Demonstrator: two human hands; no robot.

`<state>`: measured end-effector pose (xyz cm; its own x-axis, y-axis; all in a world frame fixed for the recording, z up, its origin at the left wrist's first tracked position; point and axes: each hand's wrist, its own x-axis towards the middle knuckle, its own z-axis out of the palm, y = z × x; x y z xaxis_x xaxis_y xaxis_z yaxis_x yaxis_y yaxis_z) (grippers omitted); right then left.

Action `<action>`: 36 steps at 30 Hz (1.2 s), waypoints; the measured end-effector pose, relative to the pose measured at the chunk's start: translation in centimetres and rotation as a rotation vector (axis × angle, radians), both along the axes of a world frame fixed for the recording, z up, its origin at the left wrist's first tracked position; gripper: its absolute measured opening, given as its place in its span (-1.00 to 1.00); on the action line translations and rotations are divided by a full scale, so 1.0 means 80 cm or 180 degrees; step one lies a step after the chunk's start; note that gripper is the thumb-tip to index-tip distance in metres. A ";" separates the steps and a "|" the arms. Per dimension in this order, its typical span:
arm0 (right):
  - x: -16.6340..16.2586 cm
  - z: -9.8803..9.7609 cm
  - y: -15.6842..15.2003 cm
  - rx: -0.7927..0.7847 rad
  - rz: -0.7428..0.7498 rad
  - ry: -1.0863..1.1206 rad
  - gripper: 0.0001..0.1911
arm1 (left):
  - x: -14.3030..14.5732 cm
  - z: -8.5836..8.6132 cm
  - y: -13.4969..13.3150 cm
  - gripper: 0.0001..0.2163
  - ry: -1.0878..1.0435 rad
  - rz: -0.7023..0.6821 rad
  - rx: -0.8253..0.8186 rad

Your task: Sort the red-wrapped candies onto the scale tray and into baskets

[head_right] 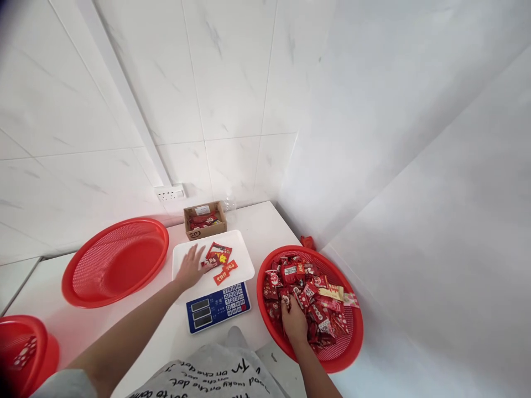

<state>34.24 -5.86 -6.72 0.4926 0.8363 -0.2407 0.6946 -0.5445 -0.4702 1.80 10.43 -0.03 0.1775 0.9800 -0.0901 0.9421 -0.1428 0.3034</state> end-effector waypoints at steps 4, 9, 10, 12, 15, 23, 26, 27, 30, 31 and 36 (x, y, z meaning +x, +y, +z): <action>0.000 -0.003 -0.001 0.0035 -0.0007 0.0056 -0.51 | 0.068 -0.010 -0.003 -0.18 -0.0053 -0.0278 -0.0396; 0.001 -0.006 -0.001 0.0085 -0.0017 0.0063 -0.52 | 0.101 -0.012 -0.018 -0.25 0.0209 -0.0775 -0.0454; 0.001 -0.006 -0.001 0.0103 -0.0013 0.0051 -0.53 | 0.100 -0.013 -0.021 -0.31 0.0212 -0.0784 -0.0315; 0.001 -0.006 -0.001 0.0131 -0.0010 0.0014 -0.53 | 0.092 -0.014 -0.022 -0.44 0.0193 -0.0788 -0.0089; 0.000 -0.005 0.000 0.0121 -0.0006 -0.0014 -0.54 | 0.072 -0.014 -0.016 -0.55 0.0135 -0.0695 -0.0049; -0.001 0.002 0.001 -0.0043 -0.0005 0.0063 -0.54 | 0.003 0.003 -0.005 -0.81 -0.0322 0.0279 -0.0095; -0.001 0.002 0.001 -0.0069 -0.0029 0.0031 -0.53 | -0.038 0.018 -0.004 -0.82 -0.0494 0.0710 0.0044; -0.001 0.002 0.001 -0.0076 -0.0036 0.0011 -0.53 | -0.054 0.024 -0.003 -0.82 -0.0523 0.0860 0.0093; -0.001 0.002 0.001 -0.0052 -0.0019 -0.0051 -0.53 | -0.108 0.048 -0.001 -0.80 -0.0518 0.1378 0.0250; 0.000 0.001 0.000 -0.0037 -0.0002 -0.0056 -0.53 | -0.126 0.056 -0.001 -0.77 -0.0495 0.1560 0.0293; 0.002 0.000 0.000 -0.0098 0.0037 -0.0029 -0.52 | -0.196 0.089 -0.002 -0.69 -0.0424 0.2084 0.0319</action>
<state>34.37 -5.83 -6.75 0.4852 0.8342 -0.2620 0.7052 -0.5505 -0.4468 -13.90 10.27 7.11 -0.4525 0.8917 -0.0115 0.7994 0.4113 0.4379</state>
